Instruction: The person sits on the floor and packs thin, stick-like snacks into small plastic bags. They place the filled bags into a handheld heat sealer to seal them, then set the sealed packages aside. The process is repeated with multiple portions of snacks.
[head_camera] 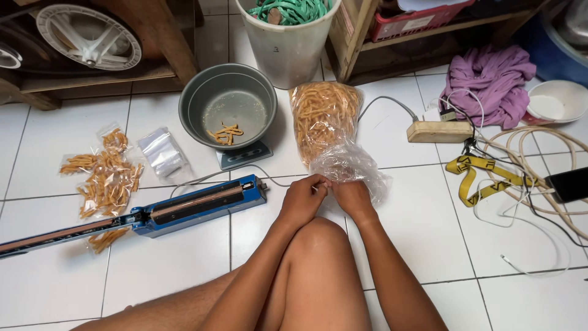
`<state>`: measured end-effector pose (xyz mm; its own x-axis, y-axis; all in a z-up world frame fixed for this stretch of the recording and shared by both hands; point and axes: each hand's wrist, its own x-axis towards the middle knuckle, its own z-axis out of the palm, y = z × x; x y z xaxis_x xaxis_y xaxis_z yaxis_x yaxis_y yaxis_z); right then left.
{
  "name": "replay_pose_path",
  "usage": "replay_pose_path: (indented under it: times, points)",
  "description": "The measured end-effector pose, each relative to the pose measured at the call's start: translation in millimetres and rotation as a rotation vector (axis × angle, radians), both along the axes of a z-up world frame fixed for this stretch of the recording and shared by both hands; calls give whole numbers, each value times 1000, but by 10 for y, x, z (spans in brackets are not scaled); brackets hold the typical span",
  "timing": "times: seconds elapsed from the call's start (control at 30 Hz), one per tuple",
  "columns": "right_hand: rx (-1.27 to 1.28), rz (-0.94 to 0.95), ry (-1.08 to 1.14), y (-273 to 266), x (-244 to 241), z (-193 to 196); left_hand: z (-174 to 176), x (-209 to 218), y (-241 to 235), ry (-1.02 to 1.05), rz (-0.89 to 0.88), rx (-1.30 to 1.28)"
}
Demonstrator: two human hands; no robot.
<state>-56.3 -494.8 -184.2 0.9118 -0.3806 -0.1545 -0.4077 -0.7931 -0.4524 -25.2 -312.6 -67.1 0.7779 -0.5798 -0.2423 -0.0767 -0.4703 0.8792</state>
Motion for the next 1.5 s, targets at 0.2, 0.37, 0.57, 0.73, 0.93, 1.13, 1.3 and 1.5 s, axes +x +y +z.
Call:
replay_pose_path:
  times: [0.2, 0.37, 0.57, 0.73, 0.93, 1.13, 1.3, 1.5]
  points:
    - [-257, -44, -200, 126, 135, -616, 33, 55, 79, 15, -71, 398]
    - [-304, 18, -241, 222, 61, -188, 341, -43, 91, -2, -116, 518]
    - [-356, -9, -297, 93, 97, -654, 446, -11, 78, 12, -200, 662]
    - [-306, -56, -255, 143, 135, -335, 416, 30, 48, 17, -225, 738]
    - [-149, -162, -85, 258, 137, 52, 320, -10, 24, -51, -251, 820]
    - [12, -270, 85, 347, 104, 427, 127, 34, -16, -172, -204, 826]
    - [56, -366, 3, 224, 112, 200, -29, 82, -9, -88, -267, 761]
    - [154, -411, -100, 325, 17, 482, -92, 69, -11, -131, -221, 857]
